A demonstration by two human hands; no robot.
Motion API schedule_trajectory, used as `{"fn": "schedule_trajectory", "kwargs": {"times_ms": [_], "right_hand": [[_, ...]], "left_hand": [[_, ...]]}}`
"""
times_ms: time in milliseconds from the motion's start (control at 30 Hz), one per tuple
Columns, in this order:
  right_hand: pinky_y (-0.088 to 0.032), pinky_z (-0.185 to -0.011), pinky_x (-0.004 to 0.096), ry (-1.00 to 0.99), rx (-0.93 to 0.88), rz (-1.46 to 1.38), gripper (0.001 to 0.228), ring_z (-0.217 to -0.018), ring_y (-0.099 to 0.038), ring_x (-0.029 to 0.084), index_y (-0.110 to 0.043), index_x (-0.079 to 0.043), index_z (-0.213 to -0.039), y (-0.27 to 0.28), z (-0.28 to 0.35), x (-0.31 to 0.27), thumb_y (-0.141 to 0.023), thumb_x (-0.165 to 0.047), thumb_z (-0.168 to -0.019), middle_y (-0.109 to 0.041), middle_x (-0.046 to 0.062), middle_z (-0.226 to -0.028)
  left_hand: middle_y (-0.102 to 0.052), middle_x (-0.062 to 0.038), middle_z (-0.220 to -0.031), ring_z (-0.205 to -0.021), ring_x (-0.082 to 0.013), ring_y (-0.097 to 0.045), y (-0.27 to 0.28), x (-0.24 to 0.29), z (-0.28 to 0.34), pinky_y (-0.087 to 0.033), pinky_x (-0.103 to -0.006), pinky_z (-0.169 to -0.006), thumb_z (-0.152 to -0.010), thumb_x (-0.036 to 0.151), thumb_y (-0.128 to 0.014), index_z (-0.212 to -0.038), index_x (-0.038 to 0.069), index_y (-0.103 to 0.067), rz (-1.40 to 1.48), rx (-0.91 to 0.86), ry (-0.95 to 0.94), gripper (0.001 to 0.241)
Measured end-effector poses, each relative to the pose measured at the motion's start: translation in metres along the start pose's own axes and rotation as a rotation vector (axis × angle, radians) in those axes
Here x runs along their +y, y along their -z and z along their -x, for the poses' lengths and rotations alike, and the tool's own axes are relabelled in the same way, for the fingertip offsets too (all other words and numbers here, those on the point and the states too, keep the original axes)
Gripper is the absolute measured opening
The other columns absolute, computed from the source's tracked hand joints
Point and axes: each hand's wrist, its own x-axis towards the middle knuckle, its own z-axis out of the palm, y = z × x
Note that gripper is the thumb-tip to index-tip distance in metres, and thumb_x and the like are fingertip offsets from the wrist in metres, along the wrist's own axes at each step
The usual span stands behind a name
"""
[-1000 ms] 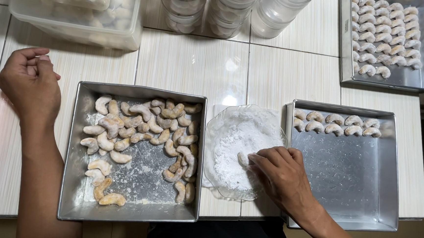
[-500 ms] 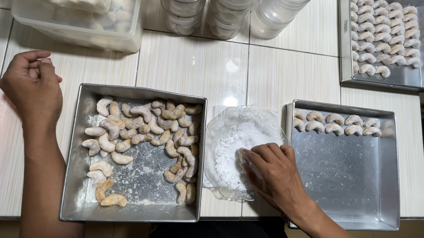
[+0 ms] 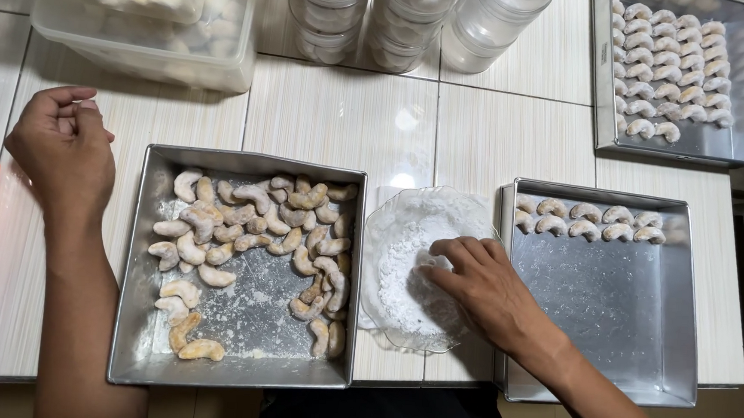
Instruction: Coating crescent-shaped cookies with powdered sugar and arranging them on a tray.
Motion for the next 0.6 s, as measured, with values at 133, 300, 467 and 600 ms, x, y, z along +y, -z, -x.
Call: {"fn": "schedule_trajectory", "kwargs": {"times_ms": [133,300,467,600], "right_hand": [[-0.04,-0.086,0.043,0.014,0.013,0.022,0.044,-0.115,-0.054,0.029,-0.063,-0.014,-0.122,0.002,-0.003,0.005,-0.056,0.005,-0.083,-0.058,0.012,-0.129],[-0.041,-0.086,0.044,-0.062,0.013,0.035,0.034,-0.113,-0.055,0.028,-0.059,-0.019,-0.129,0.006,0.002,0.005,-0.051,-0.01,-0.098,-0.058,0.008,-0.126],[-0.039,-0.084,0.04,-0.03,0.036,-0.078,0.027,-0.105,-0.057,0.026,-0.064,-0.018,-0.123,0.014,0.002,0.007,-0.051,-0.015,-0.1,-0.062,0.006,-0.119],[-0.038,-0.082,0.037,-0.04,0.005,-0.156,0.016,-0.097,-0.059,0.022,-0.063,-0.013,-0.11,0.019,0.003,0.009,-0.05,-0.016,-0.102,-0.065,0.002,-0.105]], "left_hand": [[-0.07,-0.007,-0.082,-0.07,-0.0161,-0.072,0.001,0.003,0.0,-0.052,-0.0262,-0.063,-0.111,0.001,-0.059,-0.117,0.002,-0.076,-0.003,0.011,0.004,0.018],[-0.07,-0.006,-0.085,-0.071,-0.0158,-0.072,0.001,0.007,0.0,-0.053,-0.027,-0.065,-0.112,0.0,-0.059,-0.118,0.001,-0.075,-0.006,0.001,-0.013,0.017],[-0.071,-0.007,-0.084,-0.071,-0.0148,-0.072,-0.001,0.0,0.0,-0.052,-0.0254,-0.063,-0.112,0.0,-0.058,-0.118,0.002,-0.074,0.018,-0.001,0.022,0.018],[-0.07,-0.008,-0.087,-0.073,-0.0163,-0.072,-0.002,-0.005,-0.001,-0.052,-0.0254,-0.063,-0.112,0.0,-0.057,-0.12,0.0,-0.072,0.055,-0.012,0.029,0.017]]}}
